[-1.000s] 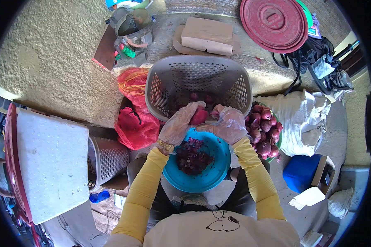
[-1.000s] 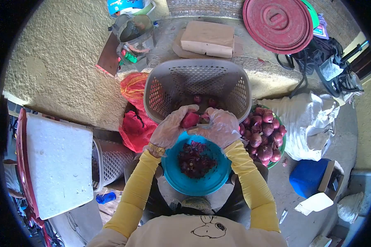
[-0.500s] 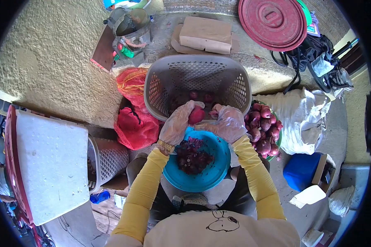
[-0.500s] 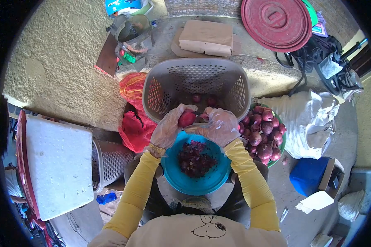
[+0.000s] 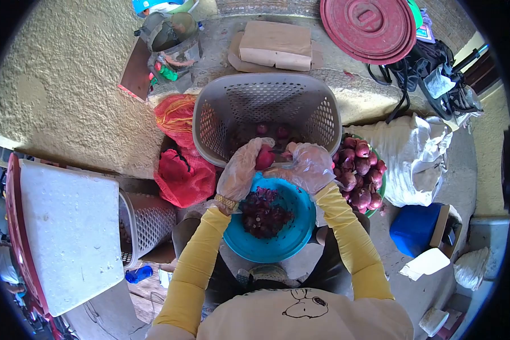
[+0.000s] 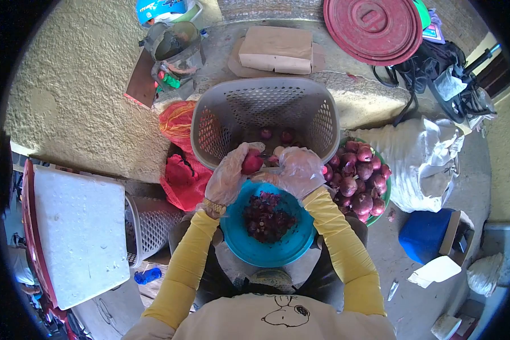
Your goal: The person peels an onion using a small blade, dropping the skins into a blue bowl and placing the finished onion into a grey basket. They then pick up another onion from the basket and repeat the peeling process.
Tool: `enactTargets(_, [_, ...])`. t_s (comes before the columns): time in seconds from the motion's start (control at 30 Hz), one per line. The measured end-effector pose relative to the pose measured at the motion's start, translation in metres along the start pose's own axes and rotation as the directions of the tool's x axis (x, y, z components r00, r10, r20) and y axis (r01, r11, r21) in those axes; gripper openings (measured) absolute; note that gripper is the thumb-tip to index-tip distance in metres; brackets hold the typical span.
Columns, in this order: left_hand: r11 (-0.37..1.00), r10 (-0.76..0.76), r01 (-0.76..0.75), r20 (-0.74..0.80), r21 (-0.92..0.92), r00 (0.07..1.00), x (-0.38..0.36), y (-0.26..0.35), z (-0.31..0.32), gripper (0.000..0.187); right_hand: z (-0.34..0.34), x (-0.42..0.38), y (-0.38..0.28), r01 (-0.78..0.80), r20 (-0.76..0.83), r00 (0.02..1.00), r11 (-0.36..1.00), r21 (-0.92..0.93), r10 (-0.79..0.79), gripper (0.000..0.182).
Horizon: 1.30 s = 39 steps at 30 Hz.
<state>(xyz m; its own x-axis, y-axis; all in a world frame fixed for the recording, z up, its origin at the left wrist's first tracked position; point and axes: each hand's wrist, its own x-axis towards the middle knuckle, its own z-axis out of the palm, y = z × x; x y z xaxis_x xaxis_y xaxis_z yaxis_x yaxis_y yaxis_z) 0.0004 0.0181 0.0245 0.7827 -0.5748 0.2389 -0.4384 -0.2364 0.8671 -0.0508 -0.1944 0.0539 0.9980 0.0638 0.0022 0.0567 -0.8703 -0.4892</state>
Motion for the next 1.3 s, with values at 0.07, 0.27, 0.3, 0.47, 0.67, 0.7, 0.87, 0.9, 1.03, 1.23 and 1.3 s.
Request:
enactTargets(0.07, [0.999,-0.01,0.009,-0.027,-0.035,1.0,-0.002,-0.009,0.006,0.037,0.006,0.001,0.0,0.033,-0.06,0.998,0.999,-0.033,-0.035,0.084])
enactTargets(0.27, [0.983,-0.081,0.06,-0.112,-0.174,0.99,-0.002,-0.011,0.013,0.036,0.022,0.001,0.016,0.11,-0.14,0.984,0.994,0.001,-0.109,0.076])
enactTargets(0.3, [0.981,-0.106,0.091,-0.082,-0.169,0.991,-0.001,-0.001,0.009,0.037,0.022,0.001,0.016,0.108,-0.14,0.984,0.994,0.001,-0.107,0.076])
enactTargets(0.47, [0.957,-0.182,0.151,-0.108,-0.248,0.977,0.002,0.011,0.01,0.043,0.01,0.0,0.006,0.062,-0.072,0.995,0.995,-0.072,-0.068,0.065])
enactTargets(0.67, [0.88,-0.278,0.203,-0.118,-0.429,0.953,0.002,0.006,0.016,0.045,0.004,0.0,0.002,0.022,-0.013,1.0,0.999,0.03,-0.022,0.069])
enactTargets(0.7, [0.862,-0.293,0.208,-0.121,-0.463,0.948,0.002,0.005,0.018,0.045,0.005,0.0,0.003,0.021,-0.013,1.0,0.999,0.031,-0.021,0.069])
enactTargets(0.87, [0.873,-0.296,0.251,-0.046,-0.419,0.954,0.002,-0.001,0.014,0.059,0.011,0.0,0.005,0.026,-0.046,0.999,0.999,-0.03,-0.028,0.076])
enactTargets(0.9, [0.871,-0.288,0.242,-0.047,-0.428,0.956,0.002,-0.001,0.014,0.06,0.011,0.0,0.005,0.026,-0.046,0.999,0.999,-0.029,-0.028,0.076])
enactTargets(1.03, [0.876,-0.286,0.236,-0.059,-0.422,0.957,0.001,0.0,0.015,0.06,0.006,-0.002,0.0,0.007,-0.037,0.999,1.0,0.017,-0.007,0.08])
enactTargets(1.23, [0.82,-0.304,0.219,-0.078,-0.528,0.949,0.002,0.002,0.016,0.049,0.003,-0.003,-0.006,-0.027,-0.044,0.999,0.999,0.027,0.028,0.086])
enactTargets(1.3, [0.819,-0.346,0.264,-0.071,-0.509,0.936,0.001,0.008,0.014,0.051,0.004,-0.002,-0.006,-0.032,-0.027,0.999,0.999,0.036,0.033,0.088])
